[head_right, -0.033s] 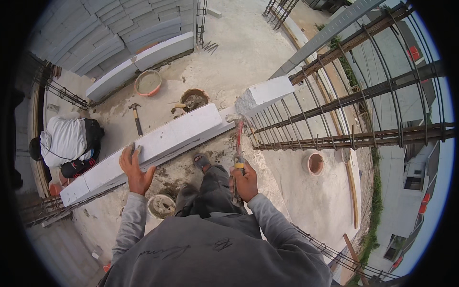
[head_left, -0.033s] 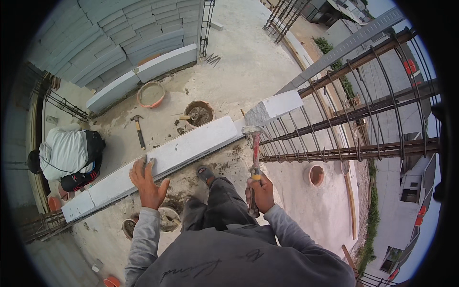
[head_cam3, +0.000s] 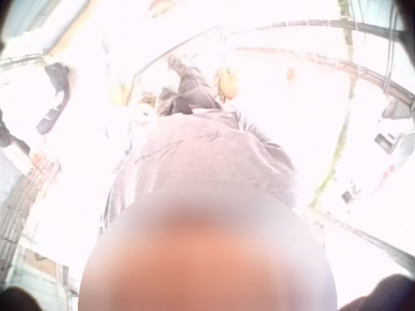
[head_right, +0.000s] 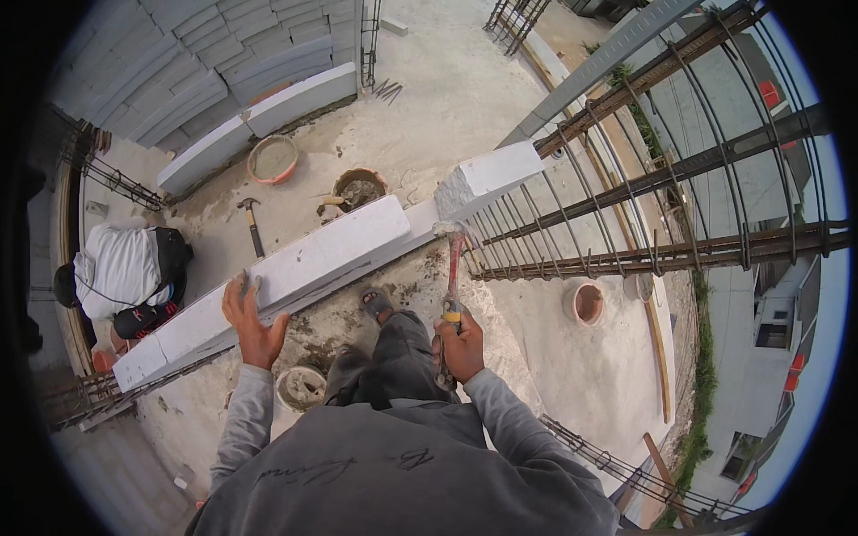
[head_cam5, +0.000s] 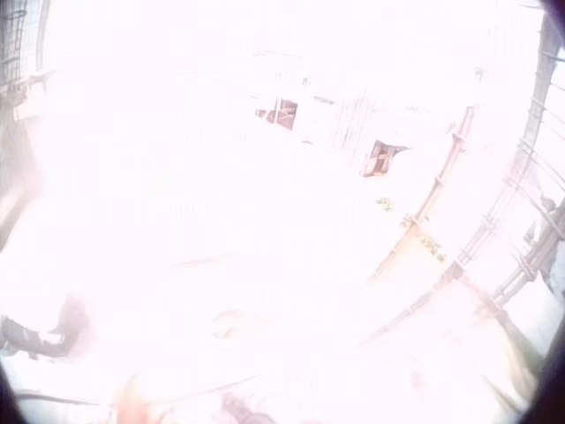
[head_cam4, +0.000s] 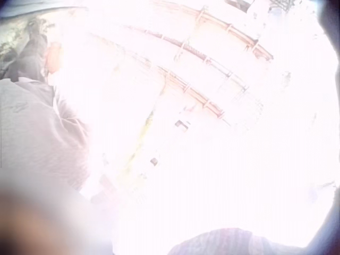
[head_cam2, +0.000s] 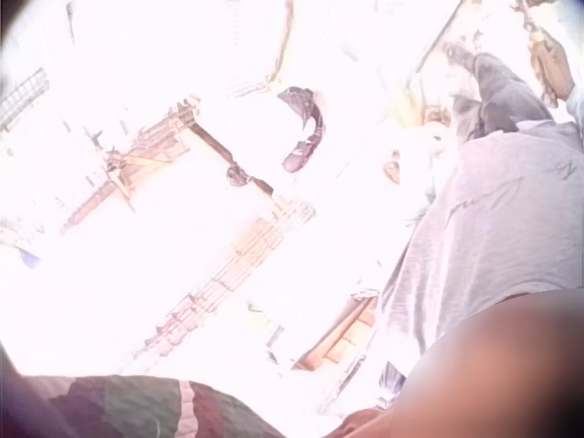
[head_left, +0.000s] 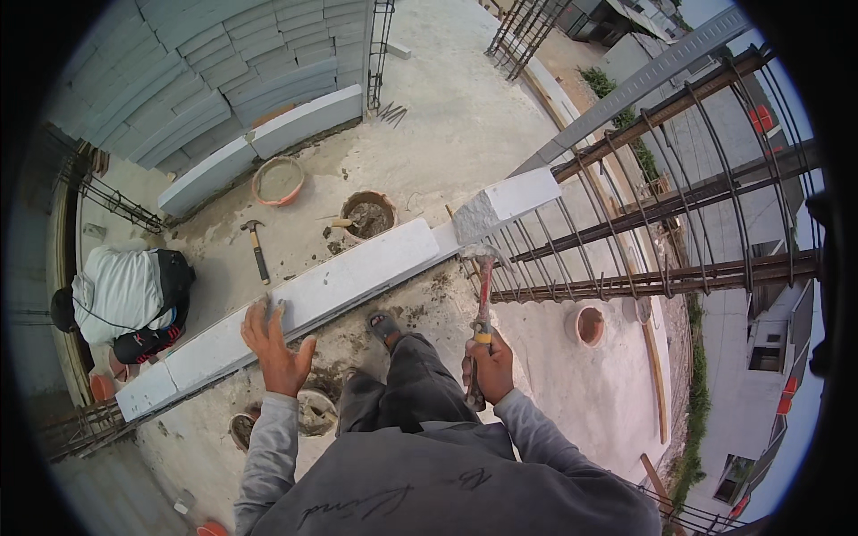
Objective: The person lifts and positions a long white concrete block, taps it with a hammer, measures it with a tape measure, and applies mortar with a trowel to the block's edge. The person also uses a wooden block to press the mortar into the joint.
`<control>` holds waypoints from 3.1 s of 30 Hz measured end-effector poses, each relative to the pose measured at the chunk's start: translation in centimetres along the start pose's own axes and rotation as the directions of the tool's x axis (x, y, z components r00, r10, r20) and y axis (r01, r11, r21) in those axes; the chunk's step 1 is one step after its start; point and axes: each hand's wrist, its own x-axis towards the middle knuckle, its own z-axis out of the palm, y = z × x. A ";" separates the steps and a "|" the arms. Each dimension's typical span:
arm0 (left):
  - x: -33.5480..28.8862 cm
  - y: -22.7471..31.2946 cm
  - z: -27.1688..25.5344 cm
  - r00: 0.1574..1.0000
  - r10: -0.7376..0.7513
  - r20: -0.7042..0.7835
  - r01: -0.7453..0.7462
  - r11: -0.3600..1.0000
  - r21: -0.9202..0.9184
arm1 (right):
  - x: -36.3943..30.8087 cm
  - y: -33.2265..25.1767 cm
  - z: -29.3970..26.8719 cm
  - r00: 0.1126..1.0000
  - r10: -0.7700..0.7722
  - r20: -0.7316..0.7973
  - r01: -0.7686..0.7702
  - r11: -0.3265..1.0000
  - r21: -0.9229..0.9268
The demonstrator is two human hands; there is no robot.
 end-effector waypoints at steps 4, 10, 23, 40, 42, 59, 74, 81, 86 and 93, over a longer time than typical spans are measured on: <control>0.3 6.4 1.1 0.986 -0.007 0.166 0.112 0.764 -0.636 | -2.8 1.7 0.3 0.972 -0.234 0.014 0.233 0.956 -0.177; 2.8 13.1 6.1 0.860 -0.232 0.455 0.474 0.029 -0.880 | 4.5 -2.1 0.5 0.852 -0.522 -0.031 0.517 0.850 -0.104; 3.9 10.4 6.5 0.886 -0.347 0.308 0.401 0.240 -0.884 | 26.8 -6.6 -5.8 0.566 -0.586 -0.580 0.616 0.768 -0.175; 5.6 8.4 8.3 0.894 -0.367 0.259 0.395 0.368 -0.842 | 25.9 -9.3 -6.5 0.600 -0.557 -0.574 0.306 0.823 -0.478; 5.6 8.3 8.2 0.900 -0.343 0.269 0.395 0.382 -0.835 | 25.1 -9.3 -6.5 0.614 -0.551 -0.565 0.247 0.814 -0.525; 5.0 6.0 8.9 0.907 -0.281 0.313 0.399 0.341 -0.851 | 18.9 -6.9 -9.9 0.628 -0.343 -0.698 0.352 0.926 -0.138; -4.0 4.6 12.4 0.845 -0.009 0.535 0.461 0.518 -0.720 | 19.4 34.2 -11.9 0.786 0.042 -0.616 -0.433 0.750 -0.501; -8.3 1.9 15.3 0.708 0.056 0.704 0.537 0.604 -0.588 | 20.0 43.6 -15.9 0.765 0.060 -0.641 -0.487 0.705 -0.516; -7.6 6.9 13.5 0.843 0.095 0.529 0.444 0.431 -0.785 | 8.9 25.6 -11.5 0.982 -0.157 -0.102 0.119 0.944 -0.306; -2.7 13.6 7.3 0.769 0.159 0.619 0.487 0.481 -0.729 | -0.9 8.2 0.5 0.839 -0.483 0.251 0.544 0.747 -0.382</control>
